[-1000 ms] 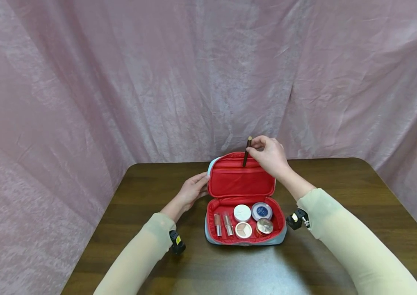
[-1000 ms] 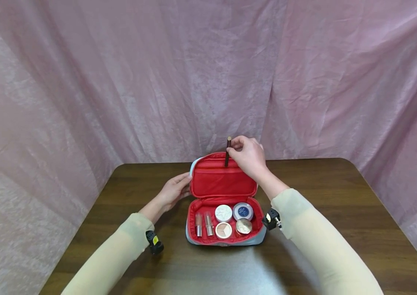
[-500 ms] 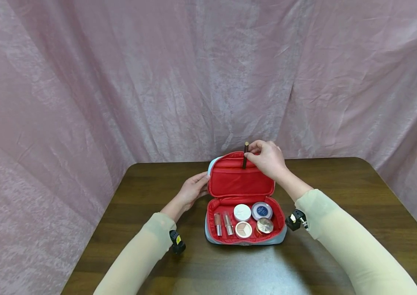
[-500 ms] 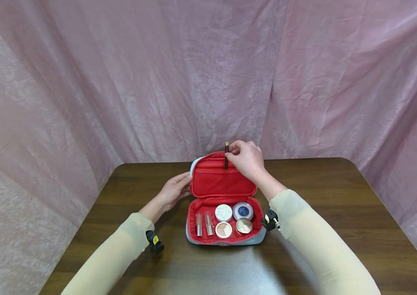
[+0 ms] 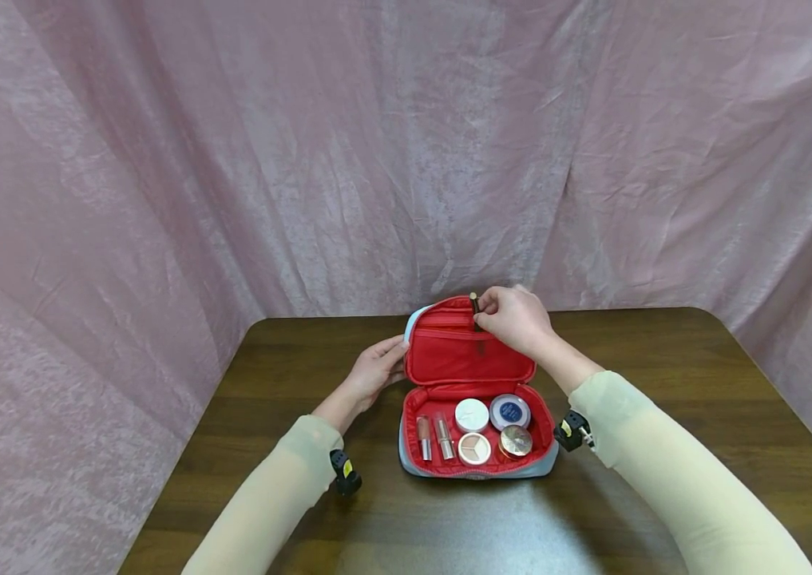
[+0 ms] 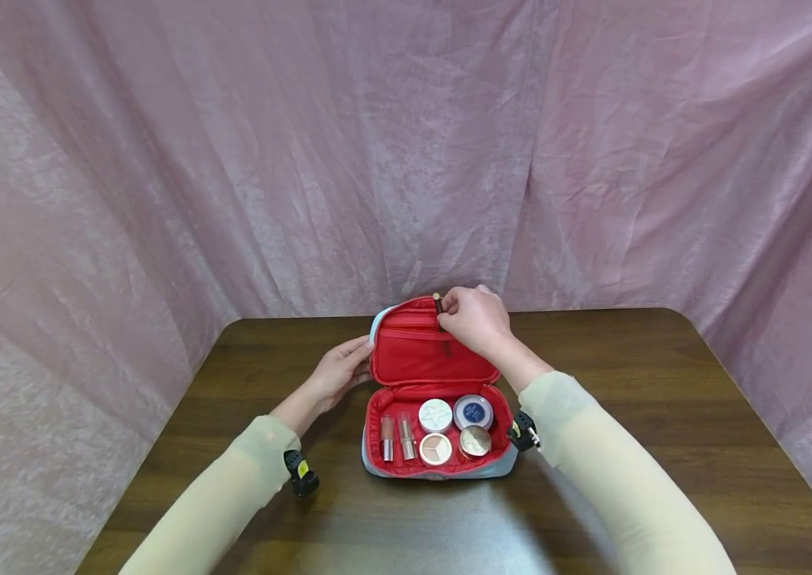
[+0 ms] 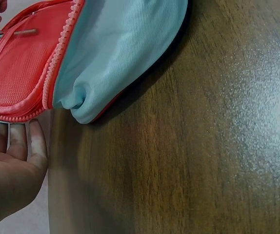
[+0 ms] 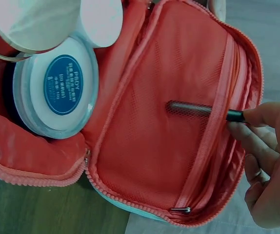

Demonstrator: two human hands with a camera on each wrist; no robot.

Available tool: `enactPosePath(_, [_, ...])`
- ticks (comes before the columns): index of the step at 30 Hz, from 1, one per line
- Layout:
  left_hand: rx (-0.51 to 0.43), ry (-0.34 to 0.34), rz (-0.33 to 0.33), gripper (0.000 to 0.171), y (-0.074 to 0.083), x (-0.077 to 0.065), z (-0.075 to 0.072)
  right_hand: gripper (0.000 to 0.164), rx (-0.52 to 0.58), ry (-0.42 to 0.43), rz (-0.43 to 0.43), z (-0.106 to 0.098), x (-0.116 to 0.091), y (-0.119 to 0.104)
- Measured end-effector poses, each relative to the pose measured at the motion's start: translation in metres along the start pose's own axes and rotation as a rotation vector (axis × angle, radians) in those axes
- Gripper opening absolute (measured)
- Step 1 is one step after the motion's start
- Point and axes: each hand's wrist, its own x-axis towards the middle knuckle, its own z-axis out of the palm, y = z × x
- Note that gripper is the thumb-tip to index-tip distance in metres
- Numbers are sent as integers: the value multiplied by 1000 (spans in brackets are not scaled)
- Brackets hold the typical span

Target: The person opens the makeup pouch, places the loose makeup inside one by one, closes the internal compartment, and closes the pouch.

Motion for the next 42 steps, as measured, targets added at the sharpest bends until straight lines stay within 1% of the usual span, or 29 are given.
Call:
enactPosePath(6, [1, 10, 2, 41, 1, -2, 2, 18, -90, -20, -14, 4, -3, 4])
enactPosePath(13, [-5, 12, 9, 40, 1, -1, 3, 11, -134, -63, -18, 2, -5, 5])
enactPosePath(23, [-15, 19, 1, 38, 0, -2, 4, 6, -200, -117, -80, 3, -5, 3])
enactPosePath(26, [-15, 22, -1, 39, 0, -2, 4, 8, -214, -125, -89, 4, -5, 2])
enactPosePath(33, [-3, 26, -2, 40, 1, -2, 4, 20, -246, -162, -103, 9, -8, -1])
enactPosePath(38, [-12, 30, -7, 40, 0, -2, 4, 21, -262, -156, -125, 14, -9, -3])
enactPosePath(42, [-18, 32, -8, 39, -1, -1, 3, 19, -259, -161, -166, 17, -10, -6])
